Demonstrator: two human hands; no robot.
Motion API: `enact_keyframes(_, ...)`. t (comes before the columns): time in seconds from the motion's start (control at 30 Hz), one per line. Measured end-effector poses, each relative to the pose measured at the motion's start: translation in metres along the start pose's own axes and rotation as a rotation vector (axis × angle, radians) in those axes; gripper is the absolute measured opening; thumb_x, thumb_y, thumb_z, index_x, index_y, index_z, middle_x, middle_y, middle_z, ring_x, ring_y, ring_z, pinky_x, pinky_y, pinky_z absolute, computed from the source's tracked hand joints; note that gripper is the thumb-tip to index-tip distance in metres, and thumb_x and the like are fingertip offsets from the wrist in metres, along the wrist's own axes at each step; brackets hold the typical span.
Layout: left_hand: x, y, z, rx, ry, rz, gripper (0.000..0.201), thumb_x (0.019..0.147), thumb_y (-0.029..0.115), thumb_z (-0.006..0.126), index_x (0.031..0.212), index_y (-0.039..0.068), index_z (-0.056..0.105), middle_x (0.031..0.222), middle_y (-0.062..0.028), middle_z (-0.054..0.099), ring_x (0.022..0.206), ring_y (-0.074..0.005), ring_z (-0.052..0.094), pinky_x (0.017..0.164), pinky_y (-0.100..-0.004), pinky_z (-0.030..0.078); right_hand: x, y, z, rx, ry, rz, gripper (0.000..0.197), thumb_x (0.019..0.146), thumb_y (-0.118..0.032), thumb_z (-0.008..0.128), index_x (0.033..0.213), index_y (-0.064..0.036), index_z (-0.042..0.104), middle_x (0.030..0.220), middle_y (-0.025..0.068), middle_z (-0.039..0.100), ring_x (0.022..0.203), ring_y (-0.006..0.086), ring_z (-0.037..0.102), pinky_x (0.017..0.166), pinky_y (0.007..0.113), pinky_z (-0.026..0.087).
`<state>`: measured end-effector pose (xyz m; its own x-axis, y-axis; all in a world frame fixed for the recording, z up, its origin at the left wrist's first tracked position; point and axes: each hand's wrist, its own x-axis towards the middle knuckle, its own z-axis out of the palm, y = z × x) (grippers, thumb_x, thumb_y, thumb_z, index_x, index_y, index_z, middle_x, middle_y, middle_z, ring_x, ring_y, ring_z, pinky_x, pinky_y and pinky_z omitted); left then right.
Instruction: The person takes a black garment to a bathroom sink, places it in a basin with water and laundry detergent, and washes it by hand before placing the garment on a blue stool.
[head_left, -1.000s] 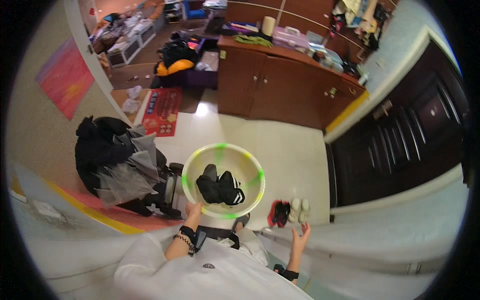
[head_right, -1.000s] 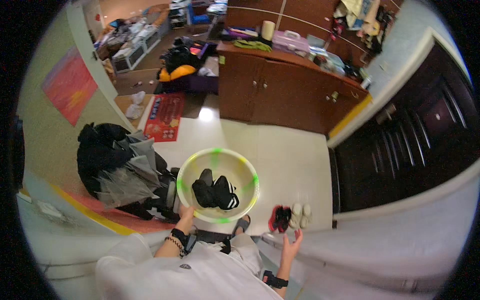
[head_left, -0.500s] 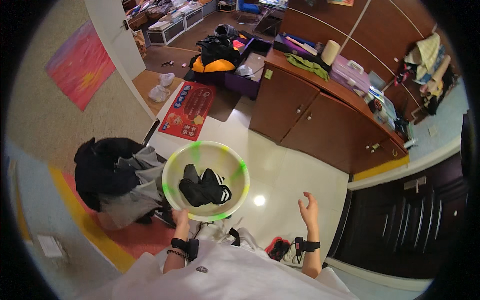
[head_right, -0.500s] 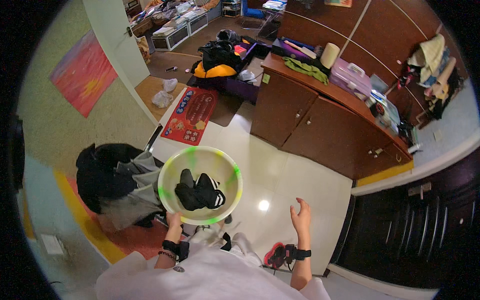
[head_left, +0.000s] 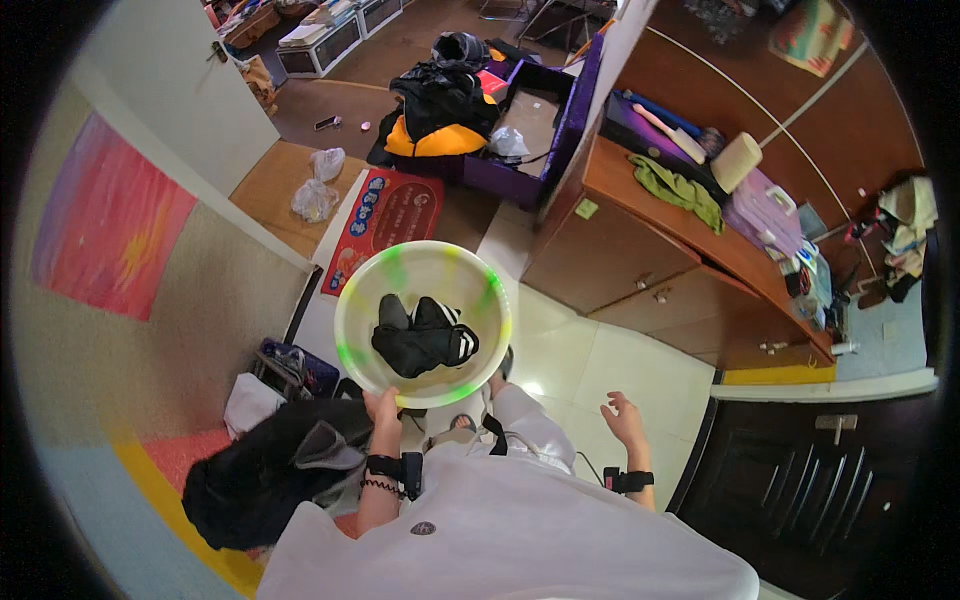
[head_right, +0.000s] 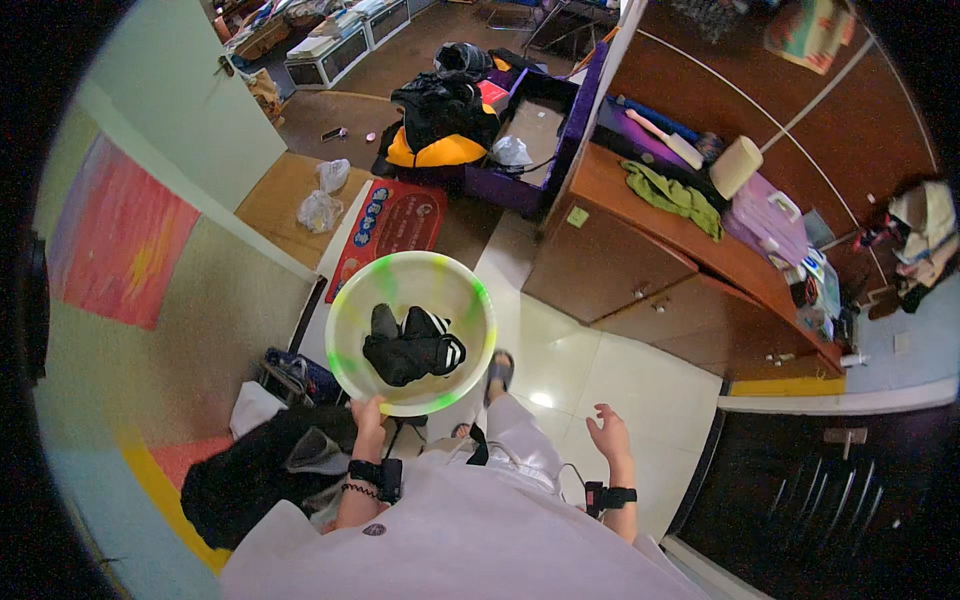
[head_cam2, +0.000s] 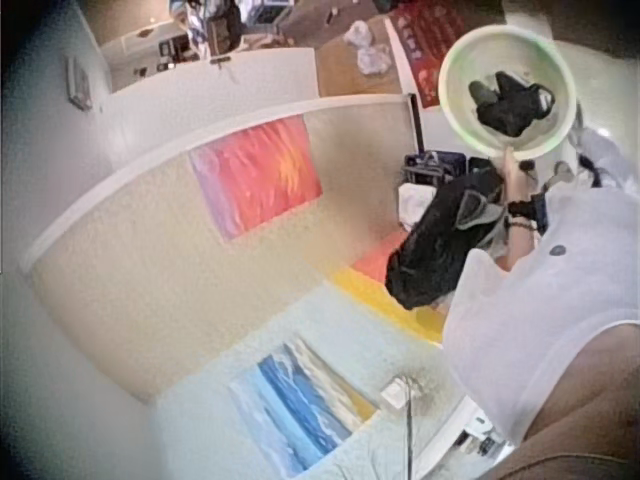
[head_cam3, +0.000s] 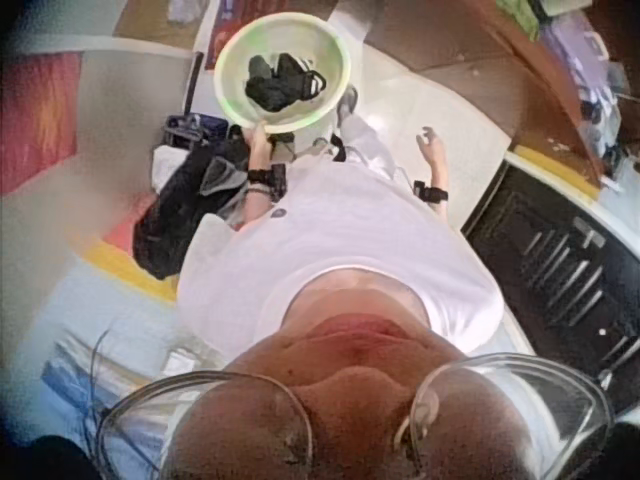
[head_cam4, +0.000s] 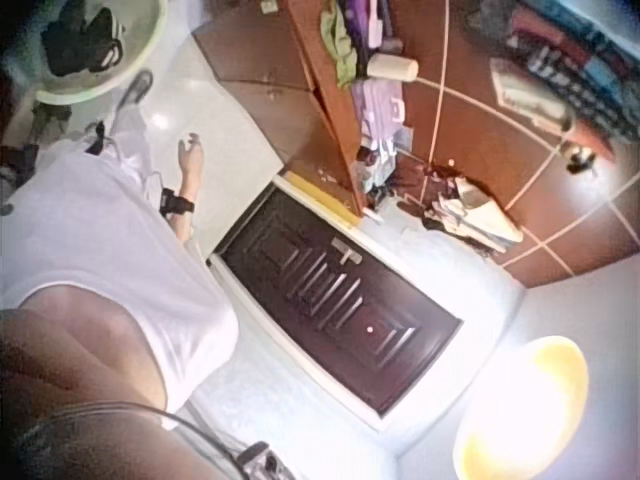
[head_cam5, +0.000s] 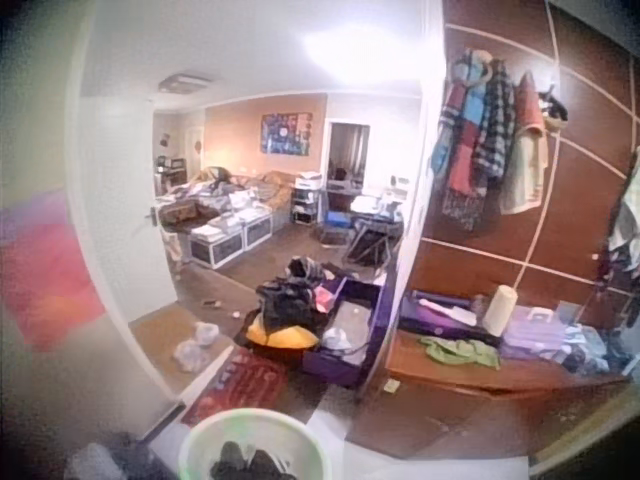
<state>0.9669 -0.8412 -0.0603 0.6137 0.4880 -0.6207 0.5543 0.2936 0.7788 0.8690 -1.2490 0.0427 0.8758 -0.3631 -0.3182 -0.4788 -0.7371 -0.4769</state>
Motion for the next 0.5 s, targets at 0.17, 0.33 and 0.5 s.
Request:
enact_keyframes(0.17,0.033,0.049,0.045,0.076,0.085,0.000,0.055,0.062,0.006,0.063,0.112,0.003,0.041,0.105,-0.0126,0.052,0.093,-0.0260,0.052,0.078,-0.0343,0.042,0.122,-0.041,0.011,-0.031,-0.081,-0.132,0.034,0.073,-0.022,0.057,0.102,-0.0062,0.049,0.088,0.0162,0.058,0.082,0.0307,0.056,0.070,0.038,0.044)
enact_keyframes(0.33,0.075,0.097,0.070,0.304,0.257,-0.074,0.049,0.063,0.002,0.060,0.108,0.002,0.042,0.100,-0.0143,0.053,0.090,-0.0262,0.054,0.070,-0.0342,0.045,0.258,-0.146,0.007,-0.031,-0.140,-0.367,0.034,0.075,-0.024,0.053,0.102,-0.0047,0.048,0.090,0.0150,0.058,0.083,0.0318,0.055,0.072,0.038,0.043)
enact_keyframes(0.5,0.108,0.146,0.103,0.051,0.225,-0.090,0.049,0.061,-0.010,0.052,0.107,0.001,0.041,0.103,-0.0120,0.051,0.086,-0.0264,0.054,0.067,-0.0340,0.047,0.355,-0.226,0.000,-0.042,-0.161,-0.443,0.033,0.075,-0.024,0.052,0.101,-0.0041,0.049,0.091,0.0166,0.058,0.083,0.0321,0.055,0.073,0.039,0.043)
